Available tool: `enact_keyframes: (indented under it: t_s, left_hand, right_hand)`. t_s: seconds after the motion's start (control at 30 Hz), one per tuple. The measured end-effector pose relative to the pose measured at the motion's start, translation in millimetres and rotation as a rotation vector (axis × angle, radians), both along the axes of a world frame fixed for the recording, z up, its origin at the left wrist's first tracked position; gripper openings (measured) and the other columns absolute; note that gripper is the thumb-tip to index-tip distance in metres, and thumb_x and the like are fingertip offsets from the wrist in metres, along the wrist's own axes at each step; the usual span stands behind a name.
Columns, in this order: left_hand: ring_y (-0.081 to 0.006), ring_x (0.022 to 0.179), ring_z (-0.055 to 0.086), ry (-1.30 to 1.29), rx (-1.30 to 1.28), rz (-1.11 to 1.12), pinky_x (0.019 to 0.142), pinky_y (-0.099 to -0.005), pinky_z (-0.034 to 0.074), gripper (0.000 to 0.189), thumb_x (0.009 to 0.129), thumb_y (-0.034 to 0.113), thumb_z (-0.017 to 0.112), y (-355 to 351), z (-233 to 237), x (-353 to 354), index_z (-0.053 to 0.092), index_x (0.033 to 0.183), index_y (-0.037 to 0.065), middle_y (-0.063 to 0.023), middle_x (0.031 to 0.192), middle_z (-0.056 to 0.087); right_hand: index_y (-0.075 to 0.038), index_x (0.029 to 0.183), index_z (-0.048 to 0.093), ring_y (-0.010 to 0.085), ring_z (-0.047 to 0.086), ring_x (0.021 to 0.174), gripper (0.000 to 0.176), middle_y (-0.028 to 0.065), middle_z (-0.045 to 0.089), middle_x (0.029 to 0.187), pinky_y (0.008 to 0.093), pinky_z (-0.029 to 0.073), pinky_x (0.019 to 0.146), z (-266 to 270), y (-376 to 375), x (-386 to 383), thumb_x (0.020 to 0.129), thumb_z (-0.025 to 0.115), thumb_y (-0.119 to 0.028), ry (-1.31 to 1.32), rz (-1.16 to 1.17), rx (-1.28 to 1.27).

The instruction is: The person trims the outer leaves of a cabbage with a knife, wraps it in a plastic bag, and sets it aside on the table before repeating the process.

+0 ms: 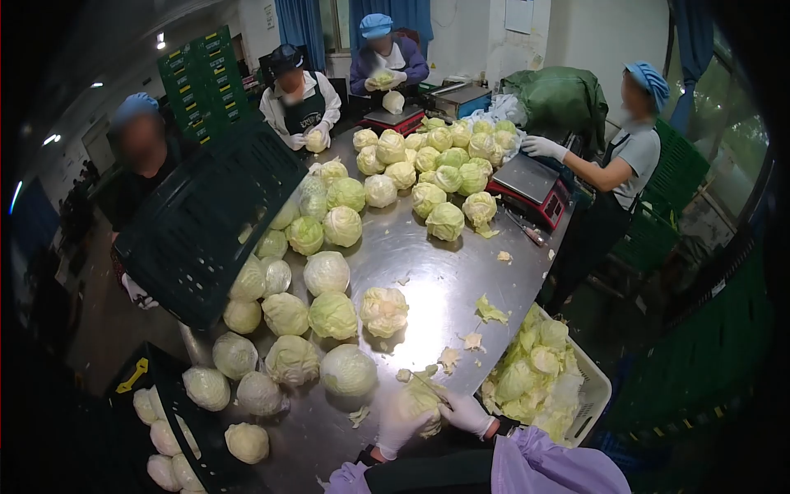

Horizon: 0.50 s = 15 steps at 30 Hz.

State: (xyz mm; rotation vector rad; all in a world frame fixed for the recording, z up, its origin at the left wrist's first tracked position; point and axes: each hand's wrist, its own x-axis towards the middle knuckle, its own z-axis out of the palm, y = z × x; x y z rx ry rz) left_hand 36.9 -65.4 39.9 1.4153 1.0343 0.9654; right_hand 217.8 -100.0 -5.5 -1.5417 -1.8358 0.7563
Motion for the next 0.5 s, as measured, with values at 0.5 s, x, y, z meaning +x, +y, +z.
enact_keyframes:
  t_s: [0.5]
  left_hand:
    - [-0.0258, 0.131, 0.038, 0.020, -0.092, -0.161, 0.108, -0.0371, 0.033, 0.085, 0.072, 0.017, 0.079, -5, -62, -77, 0.032, 0.140, -0.001, -0.0156, 0.139, 0.039]
  right_hand:
    - [-0.010, 0.114, 0.060, 0.0370, 0.064, 0.079, 0.035, 0.0186, 0.066, 0.086, 0.0456, 0.051, 0.069, -47, 11, 67, 0.081, 0.062, -0.022, -0.156, -0.392, -0.194]
